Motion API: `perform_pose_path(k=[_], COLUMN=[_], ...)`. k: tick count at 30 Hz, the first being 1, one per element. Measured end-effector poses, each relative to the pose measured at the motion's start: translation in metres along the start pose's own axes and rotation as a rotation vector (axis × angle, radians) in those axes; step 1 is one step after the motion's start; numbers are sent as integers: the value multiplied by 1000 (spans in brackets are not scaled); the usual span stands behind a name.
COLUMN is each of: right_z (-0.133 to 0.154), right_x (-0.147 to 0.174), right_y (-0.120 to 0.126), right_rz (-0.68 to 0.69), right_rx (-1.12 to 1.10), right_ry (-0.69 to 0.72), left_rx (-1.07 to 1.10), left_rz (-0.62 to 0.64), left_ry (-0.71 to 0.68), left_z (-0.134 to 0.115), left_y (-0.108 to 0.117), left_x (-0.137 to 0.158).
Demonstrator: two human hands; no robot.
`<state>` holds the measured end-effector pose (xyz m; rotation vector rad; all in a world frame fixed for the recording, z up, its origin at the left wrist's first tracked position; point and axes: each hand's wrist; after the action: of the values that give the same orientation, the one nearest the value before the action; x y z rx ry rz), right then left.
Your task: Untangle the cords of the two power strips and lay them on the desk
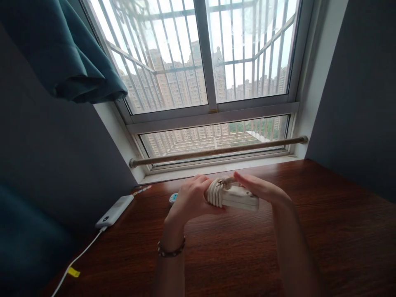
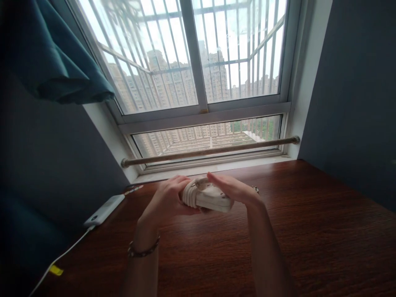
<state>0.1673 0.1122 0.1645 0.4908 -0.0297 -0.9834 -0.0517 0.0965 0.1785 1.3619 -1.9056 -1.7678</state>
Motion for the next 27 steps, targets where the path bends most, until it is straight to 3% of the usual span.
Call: perform_pose_path(k=[3, 5, 7, 9, 11, 12, 13, 15, 16, 18, 20, 23, 25, 27], right_z=[-2, -5, -9, -12, -14, -13, -13, -12, -11, -8, -5, -3, -4, -6], right_x=[-1, -3, -9, -17, -28, -34, -39, -49, -52, -54, -52, -46, -46, -48], right_y=[1, 3, 2, -1, -8, -14, -20, -34, -42, -53, -59, -58, -55, -53], right_rz=[67, 110, 25, -125, -258, -308, -355, -440, -488, -586, -677, -830, -872, -829], right_rx=[-2, -114, -229, -339, -464, -519, -559, -552, -493, -250, 90, 522, 601, 515], right_ry=[-2, -24, -38, -42, -27, -6, 20, 76, 101, 119, 116, 177, 272, 346], left_rx=[90, 85, 46, 75, 288, 484, 737, 1306, 1536, 1844, 1997, 2044, 1997, 1942], left_rz=[43, -26, -210, -497, -790, -862, -849, -532, -409, -323, -316, -326, -420, -489], left_ry=[-2, -19, 17, 145, 332, 412, 472, 469, 432, 390, 419, 486, 490, 483], left_z=[9, 16, 21, 25, 23, 20, 16, 6, 2, -3, -4, -1, 0, -1], left_y=[-3, -7, -13, -22, -32, -38, -43, -49, -51, -51, -47, -41, -39, -40], left_x=[-2, -3, -7, -12, -19, -22, -25, -29, -30, -31, -30, -28, -27, -28])
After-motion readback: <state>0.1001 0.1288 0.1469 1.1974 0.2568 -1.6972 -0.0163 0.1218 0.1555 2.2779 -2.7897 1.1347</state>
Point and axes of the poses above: each hand's wrist, its own x-axis away from the middle knuckle, its own y-axis out of the back of the hand, z = x × y, and after that the axes turned 9 degrees about x, right-handed
